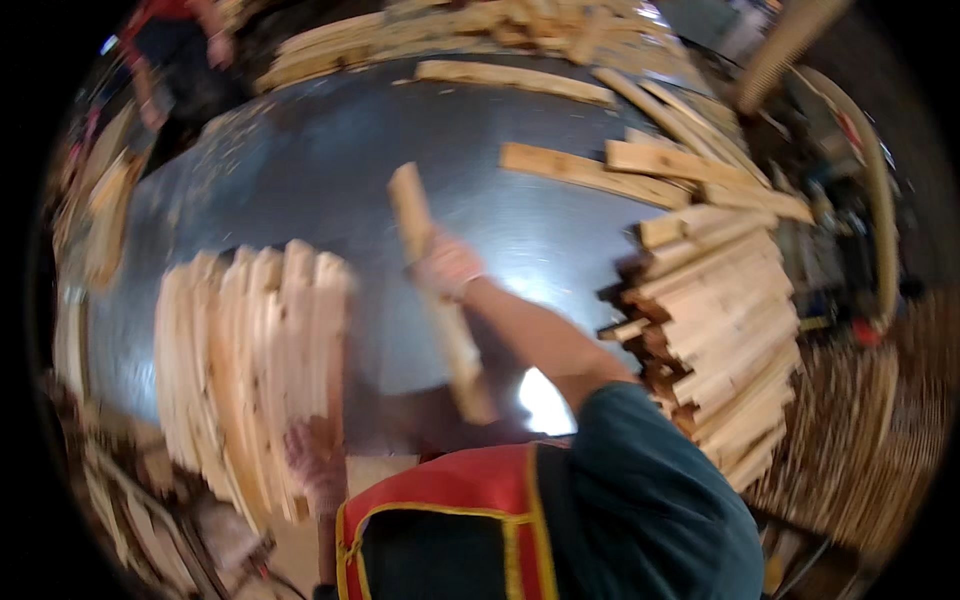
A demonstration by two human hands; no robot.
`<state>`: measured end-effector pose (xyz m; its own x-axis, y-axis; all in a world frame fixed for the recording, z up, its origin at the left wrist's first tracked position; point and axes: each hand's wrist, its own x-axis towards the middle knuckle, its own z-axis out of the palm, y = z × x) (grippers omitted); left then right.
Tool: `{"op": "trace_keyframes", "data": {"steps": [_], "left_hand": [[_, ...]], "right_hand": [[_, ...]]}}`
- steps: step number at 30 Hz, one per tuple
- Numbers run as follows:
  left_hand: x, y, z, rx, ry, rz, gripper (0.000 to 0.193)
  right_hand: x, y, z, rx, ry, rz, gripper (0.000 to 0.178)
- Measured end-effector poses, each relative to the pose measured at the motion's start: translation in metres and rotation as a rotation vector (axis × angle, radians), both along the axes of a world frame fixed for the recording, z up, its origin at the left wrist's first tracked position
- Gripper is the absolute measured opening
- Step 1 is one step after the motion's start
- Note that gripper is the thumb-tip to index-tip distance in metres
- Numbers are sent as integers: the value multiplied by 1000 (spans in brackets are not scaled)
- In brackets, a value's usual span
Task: The person sorts and stacks thin wooden planks on a metal workbench in a workshop. They pick up individual planks from a pile, inspect them, and place them into a neat stack, occasionally adjusting the alignment of the stack.
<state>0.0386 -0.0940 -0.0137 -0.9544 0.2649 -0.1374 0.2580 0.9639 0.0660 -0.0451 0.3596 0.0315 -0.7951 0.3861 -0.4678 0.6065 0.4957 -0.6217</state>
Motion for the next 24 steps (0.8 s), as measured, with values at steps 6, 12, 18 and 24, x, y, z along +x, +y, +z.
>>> {"op": "trace_keyframes", "data": {"steps": [6, 12, 18, 24], "left_hand": [[-30, 50, -9, 17, -6, -191, 101], [-43, 39, -52, -35, 261, -265, 87], [-42, 153, 32, 33, -57, -244, 91], [-34, 312, 25, 287, -83, -706, 90]], "right_hand": [[-7, -158, -125, -2, 78, 415, 50], [26, -29, -73, 230, 358, 861, 29], [152, 243, 9, 631, -143, 540, 68], [175, 317, 20, 465, -633, 636, 62]]}}
